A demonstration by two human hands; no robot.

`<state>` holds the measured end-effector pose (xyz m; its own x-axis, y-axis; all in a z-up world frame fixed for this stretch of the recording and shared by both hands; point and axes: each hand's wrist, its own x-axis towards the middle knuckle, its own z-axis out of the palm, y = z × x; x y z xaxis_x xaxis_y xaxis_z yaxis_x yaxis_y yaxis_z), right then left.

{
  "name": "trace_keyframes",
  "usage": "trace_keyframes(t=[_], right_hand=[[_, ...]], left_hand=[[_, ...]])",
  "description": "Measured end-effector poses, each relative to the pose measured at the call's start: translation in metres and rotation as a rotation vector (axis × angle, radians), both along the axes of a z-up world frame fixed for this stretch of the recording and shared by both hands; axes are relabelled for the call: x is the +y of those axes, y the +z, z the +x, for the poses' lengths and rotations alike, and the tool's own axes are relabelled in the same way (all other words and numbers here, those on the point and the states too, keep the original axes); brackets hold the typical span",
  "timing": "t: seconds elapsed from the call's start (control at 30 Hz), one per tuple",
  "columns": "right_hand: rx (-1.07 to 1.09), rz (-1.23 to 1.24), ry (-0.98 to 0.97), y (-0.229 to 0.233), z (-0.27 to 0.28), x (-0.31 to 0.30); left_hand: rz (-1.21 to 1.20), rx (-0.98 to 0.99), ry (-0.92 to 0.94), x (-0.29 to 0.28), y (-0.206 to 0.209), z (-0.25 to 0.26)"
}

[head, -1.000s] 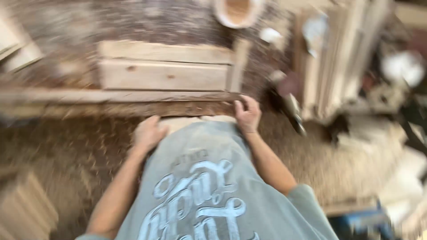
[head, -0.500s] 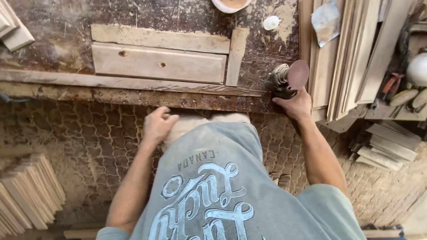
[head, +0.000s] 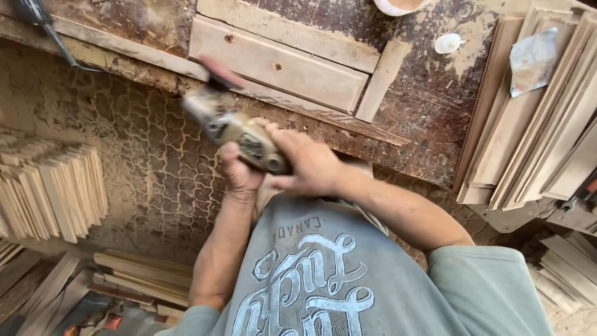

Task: Sanding the edges of small wooden boards with a power tool and applying wood glue to joints.

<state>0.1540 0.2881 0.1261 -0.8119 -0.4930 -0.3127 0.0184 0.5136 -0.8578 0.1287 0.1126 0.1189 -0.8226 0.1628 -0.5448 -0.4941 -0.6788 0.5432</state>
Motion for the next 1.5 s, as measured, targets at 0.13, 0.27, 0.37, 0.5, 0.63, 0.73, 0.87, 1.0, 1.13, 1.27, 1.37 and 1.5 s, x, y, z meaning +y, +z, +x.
trace_keyframes(t=[0.13,0.27,0.37,0.5,0.63,0.73,0.87,1.0,1.13,1.27,1.37,1.5], right_hand=[[-0.060,0.325,0.193,-0.031,0.027,-0.055],[-0.263,0.073,0.117,-0.065,0.020,-0.075],[-0.390,0.071,0.136,-0.062,0.003,-0.084],[-0.144,0.351,0.210,-0.065,-0.016,-0.099],[0.124,0.422,0.172,-0.090,-0.031,-0.126],[0.611,0.520,0.034,-0.120,-0.042,-0.138],[0.530,0.365,0.133,-0.089,-0.059,-0.130],[0.318,0.047,0.111,-0.054,-0.057,-0.096],[0.439,0.032,-0.260,-0.139,-0.032,-0.034],[0.289,0.327,-0.564,-0.186,0.000,0.010],[0.419,0.424,-0.524,-0.168,-0.010,0.020],[0.402,0.409,-0.606,-0.199,-0.003,0.017]], left_hand=[[-0.152,0.077,0.096,-0.062,-0.039,0.014],[-0.172,-0.050,0.129,-0.081,-0.067,0.032],[-0.244,-0.202,0.224,-0.095,-0.101,0.043],[-0.371,-0.196,0.422,-0.104,-0.112,0.016],[-0.595,-0.163,0.575,-0.115,-0.092,-0.031],[-0.582,-0.196,0.673,-0.123,-0.097,-0.049],[-0.795,0.012,0.566,-0.115,-0.054,-0.062],[-1.157,0.110,0.300,-0.096,0.028,-0.094],[-1.554,0.045,-0.186,-0.140,-0.021,-0.103],[-1.571,-0.058,-0.516,-0.122,-0.021,-0.094],[-1.528,-0.036,-0.525,-0.109,-0.038,-0.083],[-1.619,-0.008,-0.656,-0.111,-0.049,-0.073]])
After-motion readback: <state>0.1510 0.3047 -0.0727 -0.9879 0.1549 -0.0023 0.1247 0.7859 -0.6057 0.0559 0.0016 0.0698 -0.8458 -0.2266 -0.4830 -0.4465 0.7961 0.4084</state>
